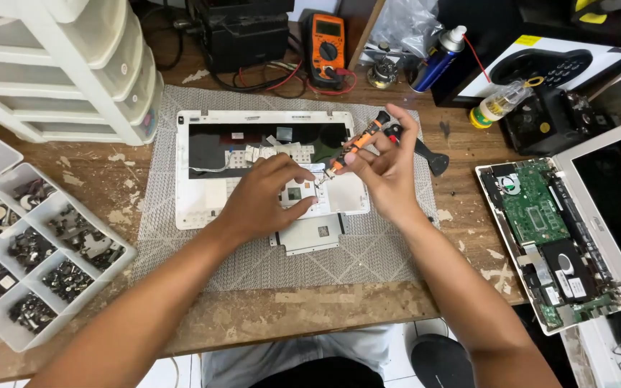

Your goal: Disassembling internal laptop components by removing screws and prying off plates at a repair bench.

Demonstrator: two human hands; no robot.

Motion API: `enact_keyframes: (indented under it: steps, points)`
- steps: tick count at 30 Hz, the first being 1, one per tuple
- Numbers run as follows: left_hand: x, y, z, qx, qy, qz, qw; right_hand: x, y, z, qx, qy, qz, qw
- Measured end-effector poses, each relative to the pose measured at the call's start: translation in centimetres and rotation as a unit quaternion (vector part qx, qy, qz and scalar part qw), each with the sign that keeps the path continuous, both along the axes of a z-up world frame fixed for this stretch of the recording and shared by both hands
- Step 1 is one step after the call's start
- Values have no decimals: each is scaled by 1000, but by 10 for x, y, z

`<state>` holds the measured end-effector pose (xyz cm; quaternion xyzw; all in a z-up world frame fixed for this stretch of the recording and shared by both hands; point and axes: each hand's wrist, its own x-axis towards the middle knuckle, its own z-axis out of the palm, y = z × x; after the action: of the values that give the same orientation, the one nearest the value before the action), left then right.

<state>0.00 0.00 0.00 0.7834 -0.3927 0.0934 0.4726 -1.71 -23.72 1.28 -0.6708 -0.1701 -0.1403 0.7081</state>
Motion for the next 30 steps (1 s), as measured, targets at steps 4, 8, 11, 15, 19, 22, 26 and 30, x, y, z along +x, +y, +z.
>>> enact_keyframes:
  steps: [4, 8, 11, 15, 19, 22, 26, 30]
  points:
    - [-1, -3, 0, -26, -34, 13, 999, 0, 3, 0, 46, 40, -10, 998]
    - [-3, -5, 2, -69, -72, 26, 995, 0, 3, -2, 81, 76, -19, 994]
    - [-2, -5, -1, -89, -87, 22, 992, 3, 0, -7, 92, 87, -16, 992]
    - [-3, -6, -4, -103, -114, 15, 988, 5, -2, -12, 101, 92, -13, 991]
    - [-4, -6, -4, -107, -122, 15, 987, 3, 0, -9, 103, 95, -12, 990]
    - [-4, -7, -4, -112, -122, 15, 986, 4, 0, -9, 103, 96, -14, 990]
    - [-4, -8, -4, -125, -111, 1, 986, 4, 1, -9, 113, 103, -11, 988]
    - [-4, -7, -3, -136, -99, -7, 986, 3, 3, -6, 123, 113, -10, 986]
